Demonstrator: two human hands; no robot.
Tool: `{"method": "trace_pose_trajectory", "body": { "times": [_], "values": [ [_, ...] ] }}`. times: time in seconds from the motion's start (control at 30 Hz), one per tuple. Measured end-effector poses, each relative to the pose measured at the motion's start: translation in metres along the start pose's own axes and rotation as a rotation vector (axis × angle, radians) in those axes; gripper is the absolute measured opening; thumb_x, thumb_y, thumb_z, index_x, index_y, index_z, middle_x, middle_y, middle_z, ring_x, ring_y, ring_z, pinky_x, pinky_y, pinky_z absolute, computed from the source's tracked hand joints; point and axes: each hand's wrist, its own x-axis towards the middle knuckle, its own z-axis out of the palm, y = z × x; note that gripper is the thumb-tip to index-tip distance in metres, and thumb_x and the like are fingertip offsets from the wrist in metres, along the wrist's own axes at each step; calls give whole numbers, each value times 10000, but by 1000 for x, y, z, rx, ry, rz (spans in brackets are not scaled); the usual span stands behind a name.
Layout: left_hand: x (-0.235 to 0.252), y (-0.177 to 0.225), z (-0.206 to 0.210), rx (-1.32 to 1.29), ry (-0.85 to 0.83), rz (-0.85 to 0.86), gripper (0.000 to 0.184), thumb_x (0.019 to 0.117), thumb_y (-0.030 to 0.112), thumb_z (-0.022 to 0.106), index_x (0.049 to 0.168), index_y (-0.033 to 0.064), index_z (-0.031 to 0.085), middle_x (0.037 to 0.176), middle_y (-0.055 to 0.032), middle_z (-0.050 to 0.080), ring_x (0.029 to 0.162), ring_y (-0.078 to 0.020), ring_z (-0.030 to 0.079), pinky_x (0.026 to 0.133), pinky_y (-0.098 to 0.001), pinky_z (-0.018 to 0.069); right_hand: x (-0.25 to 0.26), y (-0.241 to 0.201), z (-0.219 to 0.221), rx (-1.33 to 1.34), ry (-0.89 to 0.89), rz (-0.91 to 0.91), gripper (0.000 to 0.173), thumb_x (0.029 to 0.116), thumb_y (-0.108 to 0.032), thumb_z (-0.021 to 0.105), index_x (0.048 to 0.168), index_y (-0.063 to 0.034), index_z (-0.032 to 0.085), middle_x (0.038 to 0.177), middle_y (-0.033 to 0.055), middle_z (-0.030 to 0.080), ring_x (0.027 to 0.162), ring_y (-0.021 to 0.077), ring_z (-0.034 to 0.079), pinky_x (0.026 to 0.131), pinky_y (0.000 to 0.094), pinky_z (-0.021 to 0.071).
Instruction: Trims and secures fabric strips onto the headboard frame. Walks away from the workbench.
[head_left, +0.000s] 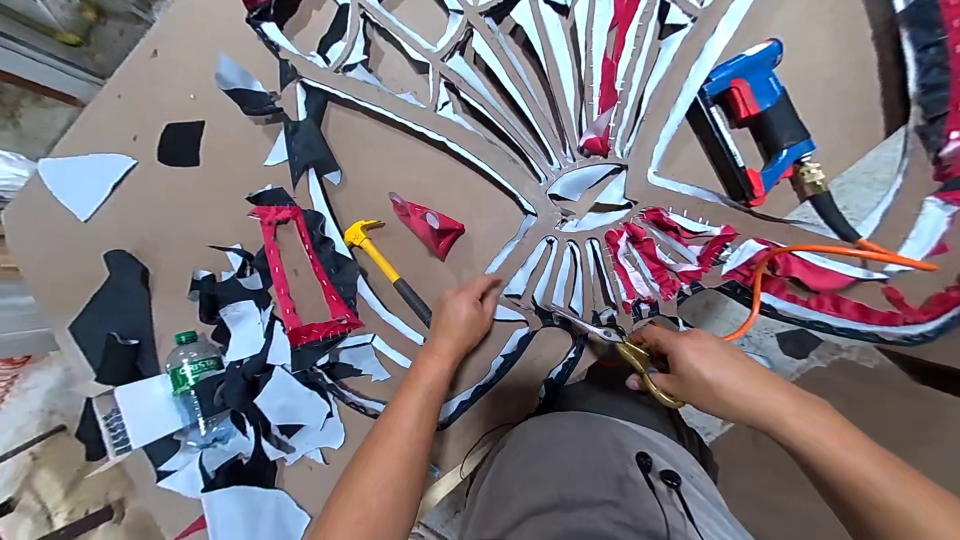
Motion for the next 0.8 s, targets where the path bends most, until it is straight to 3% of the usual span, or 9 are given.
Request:
{"method": "trace_pose_trajectory", "body": {
  "times": [0.07, 0.13, 0.2, 0.3, 0.4, 0.47, 0.57, 0.8],
  "values": [
    [-1, -10, -3, -29, 223, -51, 243, 1035, 190, 593, 1214, 81, 716, 997, -107, 752, 845, -243, 734, 784, -508, 612, 14, -11, -11, -47, -58, -13, 406, 897, -469, 774, 1203, -222, 673, 851, -10, 696, 770, 178, 673, 735, 465, 577],
    [-1, -23, 2, -76, 284, -114, 232, 1012, 183, 633, 1197, 68, 712, 1037, -111, 726, 876, -227, 710, 811, -475, 601, 32, -22, -22, -101, -133, -27, 389, 906, -464, 761, 1191, -214, 676, 865, 0, 700, 798, 183, 681, 756, 463, 579],
    [-2, -34, 15, -115, 239, -133, 234, 988, 196, 658, 1176, 81, 738, 1093, -92, 736, 965, -215, 721, 883, -472, 598, 50, -33, -33, -124, -194, -51, 383, 900, -462, 769, 1177, -212, 683, 864, -1, 695, 790, 176, 672, 745, 454, 572],
    [-7, -36, 32, -224, 134, -191, 281, 1037, 278, 600, 1182, 88, 748, 1152, -85, 747, 1062, -223, 714, 968, -504, 558, 71, -43, -43, -122, -234, -98, 393, 882, -480, 789, 1149, -204, 709, 846, -9, 697, 758, 151, 670, 724, 437, 580],
    [-3, -34, 24, -311, 24, -309, 277, 1038, 330, 607, 1176, 137, 751, 1065, -68, 756, 990, -220, 718, 912, -534, 560, 83, -48, -49, -129, -250, -112, 358, 872, -475, 802, 1094, -207, 718, 779, -14, 688, 661, 136, 659, 641, 406, 588],
    [0, -36, 19, -349, -36, -345, 268, 1034, 345, 618, 1170, 156, 751, 998, -72, 757, 930, -223, 719, 865, -542, 563, 89, -47, -51, -144, -259, -135, 338, 881, -468, 796, 1093, -214, 727, 783, -20, 687, 670, 129, 651, 647, 404, 576],
    [2, -42, 21, -347, -34, -299, 280, 1037, 352, 610, 1181, 157, 749, 1030, -62, 760, 966, -212, 719, 895, -530, 563, 96, -44, -59, -204, -296, -163, 362, 884, -498, 781, 1120, -231, 717, 819, -35, 690, 727, 117, 655, 702, 406, 575],
    [1, -44, 26, -352, -1, -266, 267, 1036, 339, 609, 1160, 154, 756, 1049, -61, 761, 993, -216, 719, 909, -540, 557, 99, -62, -78, -312, -335, -170, 331, 878, -500, 788, 1091, -255, 721, 825, -50, 687, 749, 111, 652, 726, 410, 567]
  ]
}}
